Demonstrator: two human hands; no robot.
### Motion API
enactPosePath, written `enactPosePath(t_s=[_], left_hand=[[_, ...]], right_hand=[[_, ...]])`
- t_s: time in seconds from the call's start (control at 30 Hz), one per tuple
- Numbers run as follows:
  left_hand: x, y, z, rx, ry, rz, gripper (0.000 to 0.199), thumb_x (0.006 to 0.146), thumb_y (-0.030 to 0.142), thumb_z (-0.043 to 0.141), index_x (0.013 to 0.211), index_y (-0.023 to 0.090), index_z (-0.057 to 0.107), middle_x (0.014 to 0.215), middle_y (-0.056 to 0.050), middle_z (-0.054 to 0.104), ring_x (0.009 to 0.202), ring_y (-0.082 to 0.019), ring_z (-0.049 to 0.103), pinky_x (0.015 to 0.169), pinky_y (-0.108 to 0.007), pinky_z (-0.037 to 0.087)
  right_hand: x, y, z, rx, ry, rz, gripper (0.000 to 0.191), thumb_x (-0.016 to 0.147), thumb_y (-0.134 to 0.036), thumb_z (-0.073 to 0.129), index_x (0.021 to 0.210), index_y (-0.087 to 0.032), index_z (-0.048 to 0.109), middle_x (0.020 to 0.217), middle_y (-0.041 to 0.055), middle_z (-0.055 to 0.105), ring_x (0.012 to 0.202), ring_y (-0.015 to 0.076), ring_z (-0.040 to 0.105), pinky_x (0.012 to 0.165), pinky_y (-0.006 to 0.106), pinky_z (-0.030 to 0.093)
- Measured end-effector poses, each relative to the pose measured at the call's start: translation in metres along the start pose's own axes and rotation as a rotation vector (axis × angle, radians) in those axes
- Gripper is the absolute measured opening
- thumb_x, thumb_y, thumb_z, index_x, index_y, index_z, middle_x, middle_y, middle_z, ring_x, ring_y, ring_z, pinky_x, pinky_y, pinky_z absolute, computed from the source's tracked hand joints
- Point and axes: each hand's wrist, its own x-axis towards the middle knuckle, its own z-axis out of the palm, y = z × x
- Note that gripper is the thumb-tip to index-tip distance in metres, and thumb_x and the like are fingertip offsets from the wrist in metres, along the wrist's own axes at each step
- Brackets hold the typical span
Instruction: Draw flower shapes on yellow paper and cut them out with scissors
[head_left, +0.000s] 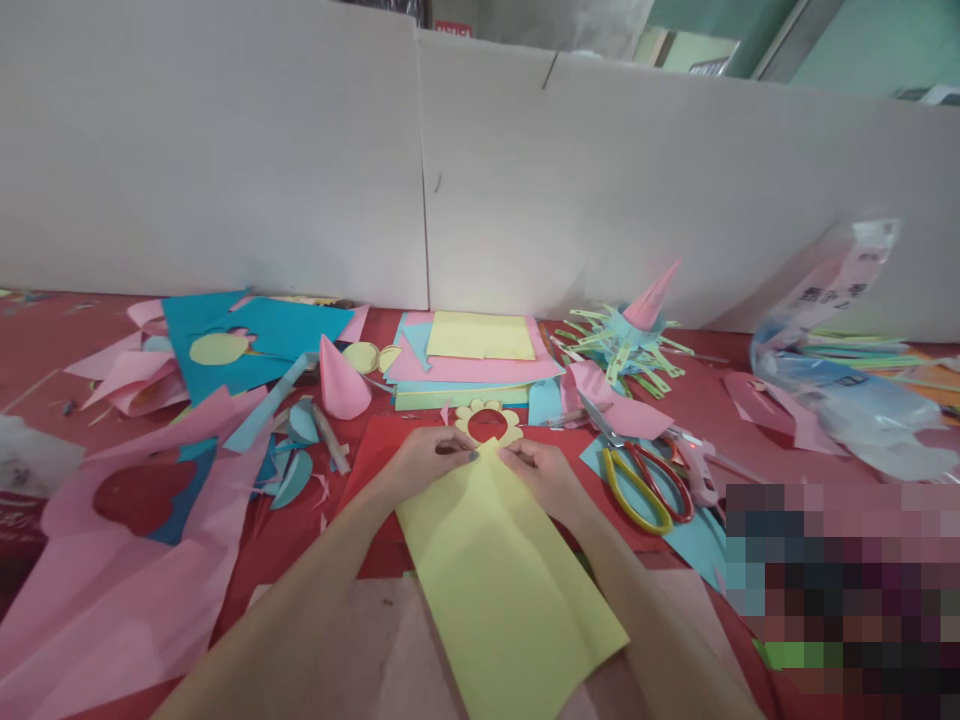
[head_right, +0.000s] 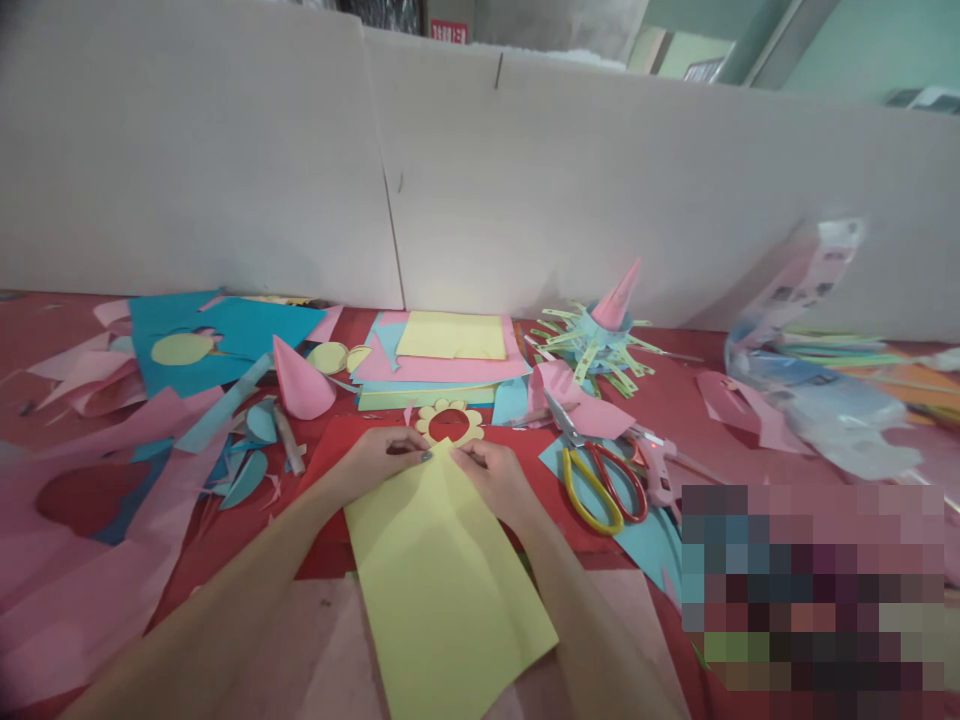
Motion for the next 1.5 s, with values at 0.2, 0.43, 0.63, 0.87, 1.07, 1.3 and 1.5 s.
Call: enactPosePath(t_s=[0.2, 0.43, 0.63, 0.87, 1.07, 1.3, 1.5], left_hand=[[0.0, -0.001, 0.0, 0.011, 0.005, 0.013, 0.021, 0.073, 0.035, 0.055, 0.077, 0.016, 0.063, 0.075, -0.001, 0.064, 0.07, -0.013, 0.058, 0.061, -0.02, 0.042], [0.0, -0.001, 0.0, 0.025, -0.005, 0.035, 0.019, 0.074, 0.033, 0.054, 0.077, 0.016, 0.062, 0.073, 0.0, 0.063, 0.067, -0.011, 0.056, 0.059, -0.019, 0.041], [0.0, -0.001, 0.001, 0.023, -0.018, 0.057, 0.017, 0.074, 0.031, 0.054, 0.075, 0.016, 0.061, 0.071, 0.0, 0.061, 0.066, -0.01, 0.055, 0.059, -0.019, 0.041], [-0.005, 0.005, 0.0, 0.023, -0.062, 0.017, 0.022, 0.073, 0.037, 0.054, 0.077, 0.016, 0.06, 0.074, -0.002, 0.062, 0.069, -0.013, 0.056, 0.059, -0.021, 0.042], [-0.009, 0.012, 0.003, 0.068, -0.106, -0.016, 0.022, 0.071, 0.037, 0.054, 0.072, 0.016, 0.06, 0.069, 0.0, 0.06, 0.065, -0.013, 0.054, 0.056, -0.02, 0.04], [-0.016, 0.02, -0.009, 0.061, -0.271, -0.152, 0.028, 0.067, 0.043, 0.058, 0.068, 0.015, 0.064, 0.065, 0.0, 0.062, 0.058, -0.013, 0.055, 0.047, -0.018, 0.038], [-0.012, 0.015, -0.013, -0.109, -0.19, -0.11, 0.035, 0.072, 0.048, 0.052, 0.07, 0.015, 0.062, 0.068, -0.002, 0.066, 0.061, -0.015, 0.06, 0.058, -0.024, 0.046]], right_hand=[[-0.002, -0.002, 0.0, 0.022, -0.008, -0.013, 0.032, 0.077, -0.046, 0.05, 0.067, -0.016, 0.057, 0.057, -0.0031, 0.053, 0.051, 0.0096, 0.045, 0.047, 0.02, 0.031], [-0.003, -0.004, -0.001, 0.01, -0.005, 0.0, 0.032, 0.076, -0.046, 0.05, 0.065, -0.017, 0.056, 0.056, -0.0034, 0.051, 0.051, 0.0096, 0.044, 0.047, 0.02, 0.03], [-0.003, -0.003, -0.001, 0.031, -0.025, 0.003, 0.031, 0.077, -0.046, 0.05, 0.07, -0.017, 0.057, 0.061, -0.0019, 0.054, 0.054, 0.0108, 0.047, 0.049, 0.021, 0.033], [-0.004, -0.005, 0.001, -0.119, -0.037, -0.135, 0.03, 0.081, -0.043, 0.044, 0.072, -0.017, 0.055, 0.059, -0.0036, 0.047, 0.053, 0.009, 0.041, 0.049, 0.02, 0.03], [-0.01, -0.014, 0.005, -0.224, -0.022, -0.242, 0.03, 0.083, -0.041, 0.04, 0.069, -0.019, 0.054, 0.055, -0.0036, 0.041, 0.05, 0.0095, 0.035, 0.047, 0.021, 0.026], [-0.008, -0.01, -0.02, -0.181, 0.138, -0.211, 0.027, 0.081, -0.041, 0.045, 0.071, -0.018, 0.056, 0.055, -0.003, 0.043, 0.05, 0.01, 0.037, 0.047, 0.021, 0.029], [-0.007, -0.006, -0.049, -0.092, 0.277, -0.178, 0.026, 0.078, -0.041, 0.049, 0.067, -0.018, 0.052, 0.052, -0.0042, 0.038, 0.047, 0.0094, 0.033, 0.044, 0.021, 0.026]])
